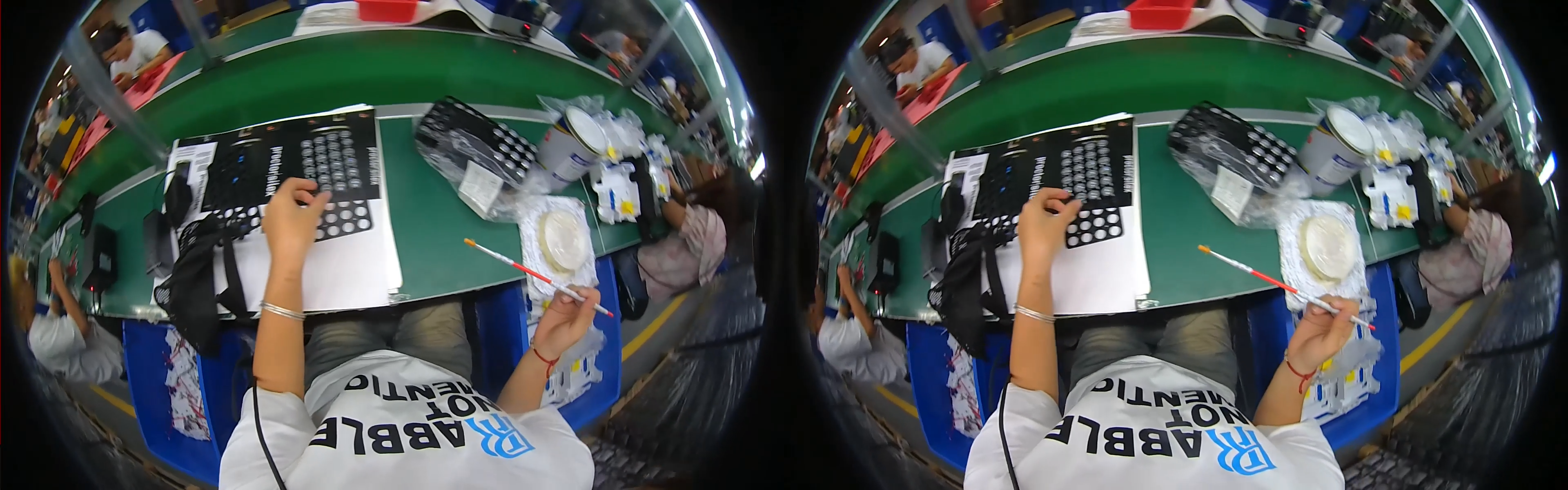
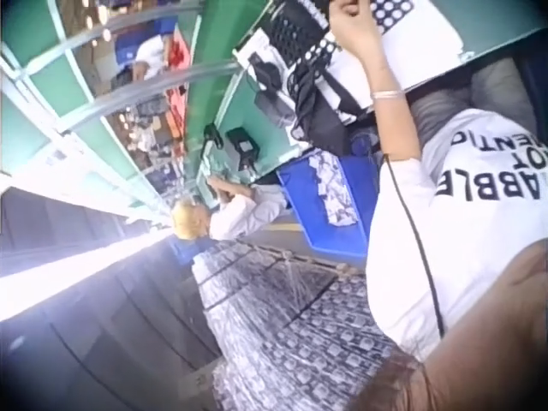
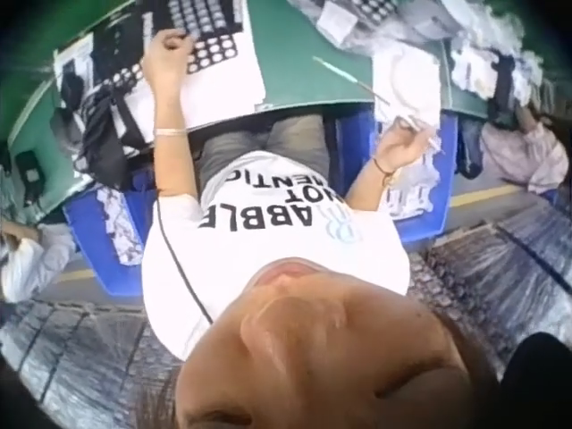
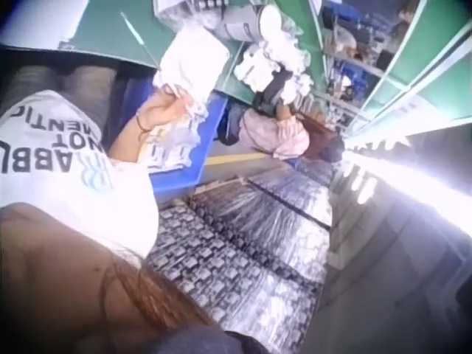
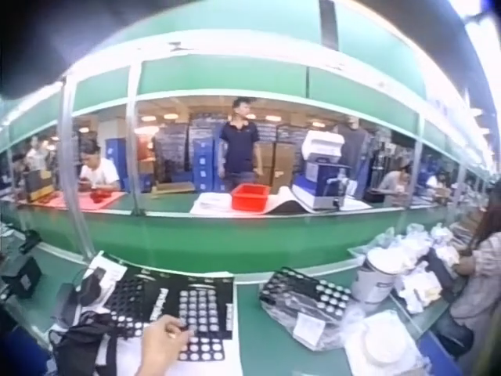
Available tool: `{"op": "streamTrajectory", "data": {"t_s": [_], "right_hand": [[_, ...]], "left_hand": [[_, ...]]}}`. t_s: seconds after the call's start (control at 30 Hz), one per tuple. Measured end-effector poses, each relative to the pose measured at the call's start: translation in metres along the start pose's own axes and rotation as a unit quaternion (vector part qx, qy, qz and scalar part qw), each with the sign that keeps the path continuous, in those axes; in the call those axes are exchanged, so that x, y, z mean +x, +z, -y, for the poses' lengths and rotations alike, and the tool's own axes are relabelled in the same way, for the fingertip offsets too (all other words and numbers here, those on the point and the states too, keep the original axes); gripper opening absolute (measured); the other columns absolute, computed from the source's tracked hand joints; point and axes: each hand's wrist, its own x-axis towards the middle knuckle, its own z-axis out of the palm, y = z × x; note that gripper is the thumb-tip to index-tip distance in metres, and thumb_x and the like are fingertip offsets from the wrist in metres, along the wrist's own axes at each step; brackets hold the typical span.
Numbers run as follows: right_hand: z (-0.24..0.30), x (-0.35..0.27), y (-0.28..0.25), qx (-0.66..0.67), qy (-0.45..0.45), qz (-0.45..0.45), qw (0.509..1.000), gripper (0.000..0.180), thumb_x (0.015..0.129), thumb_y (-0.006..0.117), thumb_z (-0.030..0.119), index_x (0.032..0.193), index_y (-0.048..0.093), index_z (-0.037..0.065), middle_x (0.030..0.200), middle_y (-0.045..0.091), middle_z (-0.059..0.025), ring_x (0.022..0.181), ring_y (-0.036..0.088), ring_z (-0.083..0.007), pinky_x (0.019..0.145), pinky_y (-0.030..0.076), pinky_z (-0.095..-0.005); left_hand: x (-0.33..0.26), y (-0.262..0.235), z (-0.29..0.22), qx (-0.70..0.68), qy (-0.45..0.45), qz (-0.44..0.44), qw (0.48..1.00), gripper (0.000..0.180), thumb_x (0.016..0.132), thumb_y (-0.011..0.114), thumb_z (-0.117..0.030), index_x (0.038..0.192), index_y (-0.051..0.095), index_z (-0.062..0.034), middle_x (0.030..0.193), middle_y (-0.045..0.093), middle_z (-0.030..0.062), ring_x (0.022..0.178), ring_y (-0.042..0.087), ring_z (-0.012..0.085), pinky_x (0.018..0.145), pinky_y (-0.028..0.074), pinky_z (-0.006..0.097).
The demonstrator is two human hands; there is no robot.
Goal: Applying a liquid substance with a brush to small circular components at an industrial assembly station.
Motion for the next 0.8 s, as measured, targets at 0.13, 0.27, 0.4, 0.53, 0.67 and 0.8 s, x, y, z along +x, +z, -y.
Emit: {"op": "streamTrajectory", "data": {"t_s": [0.13, 0.27, 0.4, 0.53, 0.67, 0.8], "right_hand": [[0.009, 0.003, -0.013, -0.020, -0.012, -0.013, 1.000, 0.020, 0.090, 0.043, 0.024, 0.084, 0.048, 0.005, 0.073, 0.050, -0.0061, 0.065, 0.045, -0.0124, 0.062, 0.038, -0.0235], [0.015, 0.002, -0.027, -0.026, -0.025, -0.034, 0.999, 0.021, 0.091, 0.042, 0.024, 0.084, 0.048, 0.004, 0.072, 0.050, -0.0062, 0.065, 0.045, -0.0126, 0.064, 0.040, -0.0248], [0.018, 0.004, -0.033, -0.016, -0.025, -0.032, 0.999, 0.020, 0.091, 0.042, 0.022, 0.085, 0.050, 0.004, 0.075, 0.051, -0.0048, 0.067, 0.047, -0.0101, 0.066, 0.039, -0.0229], [0.026, 0.003, -0.046, -0.024, -0.057, -0.065, 0.996, 0.022, 0.091, 0.044, 0.022, 0.085, 0.052, 0.003, 0.073, 0.052, -0.0043, 0.067, 0.046, -0.0098, 0.064, 0.038, -0.0224], [0.021, 0.002, -0.060, -0.018, -0.044, -0.093, 0.995, 0.024, 0.090, 0.046, 0.024, 0.083, 0.053, 0.002, 0.073, 0.053, -0.0049, 0.067, 0.049, -0.0101, 0.064, 0.040, -0.0219], [0.017, 0.006, -0.054, 0.005, -0.027, -0.087, 0.996, 0.023, 0.090, 0.046, 0.022, 0.084, 0.053, 0.001, 0.074, 0.053, -0.0061, 0.067, 0.049, -0.0109, 0.066, 0.041, -0.0216]], "left_hand": [[0.020, -0.006, -0.019, -0.048, 0.048, -0.065, 0.996, 0.019, 0.074, 0.063, -0.023, 0.084, 0.063, -0.0066, 0.064, 0.060, -0.0003, 0.057, 0.057, 0.0126, 0.055, 0.043, 0.026], [0.028, 0.002, -0.052, -0.065, 0.096, -0.047, 0.992, 0.016, 0.077, 0.059, -0.020, 0.085, 0.063, -0.0064, 0.065, 0.058, -0.0005, 0.052, 0.049, 0.0075, 0.053, 0.039, 0.022], [0.030, 0.019, -0.073, 0.024, 0.165, 0.002, 0.986, 0.017, 0.075, 0.060, -0.022, 0.084, 0.063, -0.0074, 0.074, 0.060, 0.0030, 0.059, 0.055, 0.0174, 0.057, 0.042, 0.028], [0.021, 0.004, -0.062, 0.100, 0.080, -0.005, 0.992, 0.016, 0.074, 0.060, -0.024, 0.081, 0.063, -0.0095, 0.071, 0.062, 0.0041, 0.069, 0.060, 0.0237, 0.063, 0.045, 0.032], [-0.002, -0.002, -0.028, 0.154, 0.024, -0.012, 0.988, 0.017, 0.074, 0.061, -0.024, 0.083, 0.065, -0.0100, 0.071, 0.062, 0.0053, 0.070, 0.061, 0.0239, 0.065, 0.046, 0.034], [-0.013, 0.015, 0.007, 0.122, 0.064, -0.010, 0.990, 0.021, 0.074, 0.060, -0.018, 0.093, 0.063, -0.0075, 0.079, 0.060, 0.0061, 0.075, 0.058, 0.0261, 0.068, 0.045, 0.035]]}}
